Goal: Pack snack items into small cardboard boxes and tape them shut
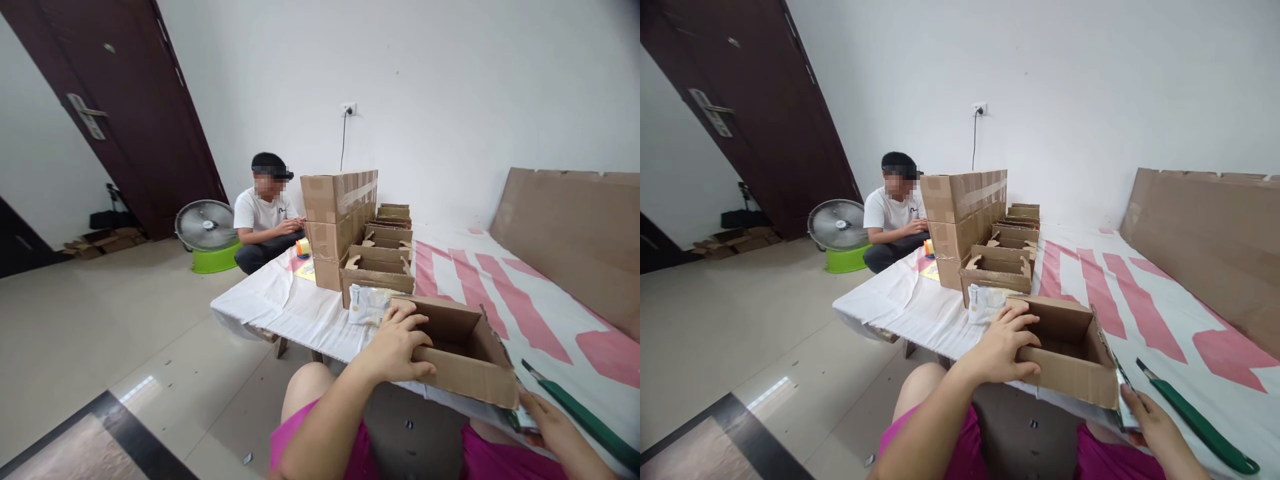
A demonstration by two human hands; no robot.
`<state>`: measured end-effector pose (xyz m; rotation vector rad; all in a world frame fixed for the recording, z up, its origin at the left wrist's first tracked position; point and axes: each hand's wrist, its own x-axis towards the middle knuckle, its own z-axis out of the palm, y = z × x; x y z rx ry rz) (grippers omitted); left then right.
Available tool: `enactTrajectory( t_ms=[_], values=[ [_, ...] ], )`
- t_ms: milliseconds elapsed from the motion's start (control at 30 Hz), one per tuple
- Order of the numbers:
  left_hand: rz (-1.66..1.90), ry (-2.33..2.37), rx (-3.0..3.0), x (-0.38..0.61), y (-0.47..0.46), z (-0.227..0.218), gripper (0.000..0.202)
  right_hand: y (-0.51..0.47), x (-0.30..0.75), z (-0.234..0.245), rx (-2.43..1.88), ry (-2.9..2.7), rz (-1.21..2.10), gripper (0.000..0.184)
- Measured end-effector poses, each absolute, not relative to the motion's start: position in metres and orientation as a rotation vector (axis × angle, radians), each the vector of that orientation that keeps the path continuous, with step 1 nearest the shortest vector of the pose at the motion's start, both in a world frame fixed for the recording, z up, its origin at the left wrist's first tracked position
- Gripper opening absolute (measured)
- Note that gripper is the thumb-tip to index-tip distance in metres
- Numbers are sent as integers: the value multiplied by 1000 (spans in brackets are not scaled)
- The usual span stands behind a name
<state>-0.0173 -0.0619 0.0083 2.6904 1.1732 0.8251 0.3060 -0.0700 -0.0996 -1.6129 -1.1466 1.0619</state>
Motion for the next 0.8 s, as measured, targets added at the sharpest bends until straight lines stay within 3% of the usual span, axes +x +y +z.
enactTrajectory(
  t_ms=[133, 467, 667, 800],
  values=[
    [834, 1199, 2638, -16, -61, 10, 43, -78, 305, -77, -1612, -949, 1224, 40],
    [859, 1080, 2532, -13, -41, 60, 34, -34, 341, 2, -1547, -1035, 858, 44],
    [982, 1129, 2206, 14, 15, 98, 78, 7, 316, 80, -1461, -1578, 389, 58],
    [983, 1114, 2069, 42, 41, 106, 108, 29, 286, 97, -1232, -1824, 288, 56]
  ],
)
